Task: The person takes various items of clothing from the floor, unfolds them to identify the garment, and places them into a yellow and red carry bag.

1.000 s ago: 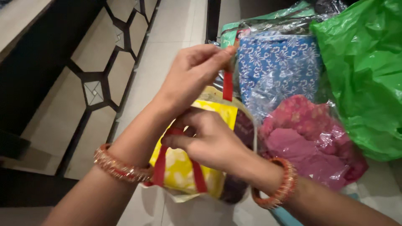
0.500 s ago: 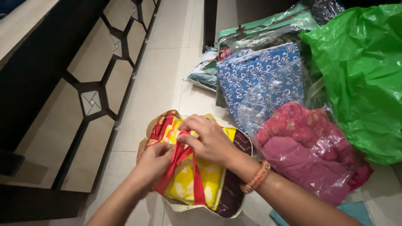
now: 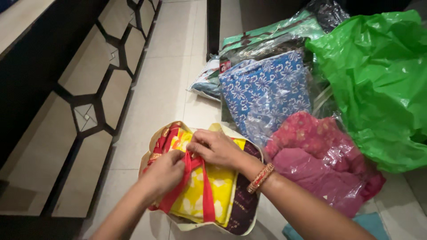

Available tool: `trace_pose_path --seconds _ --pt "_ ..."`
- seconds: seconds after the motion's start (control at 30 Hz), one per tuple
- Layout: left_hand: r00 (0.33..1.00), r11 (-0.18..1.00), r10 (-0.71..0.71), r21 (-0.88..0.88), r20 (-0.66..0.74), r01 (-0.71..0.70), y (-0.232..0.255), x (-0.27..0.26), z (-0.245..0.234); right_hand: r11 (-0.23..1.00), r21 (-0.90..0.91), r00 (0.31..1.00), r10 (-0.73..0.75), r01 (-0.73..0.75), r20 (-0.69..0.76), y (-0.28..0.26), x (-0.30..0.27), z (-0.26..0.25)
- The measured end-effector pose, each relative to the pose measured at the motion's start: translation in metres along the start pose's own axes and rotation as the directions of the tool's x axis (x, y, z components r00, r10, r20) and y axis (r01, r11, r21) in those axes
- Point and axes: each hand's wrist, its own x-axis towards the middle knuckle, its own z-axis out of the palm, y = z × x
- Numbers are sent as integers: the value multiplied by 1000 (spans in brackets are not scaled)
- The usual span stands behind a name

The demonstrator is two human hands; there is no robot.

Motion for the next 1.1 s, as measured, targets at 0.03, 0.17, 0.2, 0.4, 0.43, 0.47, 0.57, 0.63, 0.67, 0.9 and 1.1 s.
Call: trace_pose_path --seconds 0.03,0.17,0.2,0.4,0.43,0.47,0.57,0.63,0.67,0.9,1.1 --pt "996 993 51 109 -67 -44 1 -1 3 1000 -4 1000 0 0 -4 3 0 -1" --pt "972 927 205 341 -118 -154 26 -17 -5 961 146 972 -233 235 -27 6 -4 -13" --pt "907 858 387 423 -163 -291 37 -20 -15 925 238 954 -296 296 -34 4 -7 -18" --pt "877 739 479 525 33 -423 66 -21 -70 698 716 935 -256 4 244 -2 -40 -76" --pt "802 641 593 565 63 -519 63 -16 -69 698 716 935 -254 1 246 -2 -39 -70" --pt "804 643 592 563 64 -519 59 -8 -62 904 427 993 -40 -10 107 -1 -36 -59" --pt "678 487 731 633 82 -602 54 21 -43 994 18 975 107 -106 -192 13 -40 -37" --pt "658 474 747 617 97 -628 56 31 -37 992 -58 957 93 -113 -275 38 -41 -31" --pt "654 472 750 614 98 -633 60 33 -38 988 -32 925 132 -154 -357 55 -40 -29" --pt "943 947 304 150 -132 -284 111 41 -54 787 130 536 520 -603 -665 152 -29 -90" --pt "800 883 438 361 -410 -299 99 156 3 722 -94 406 273 -686 -872 140 -29 -101"
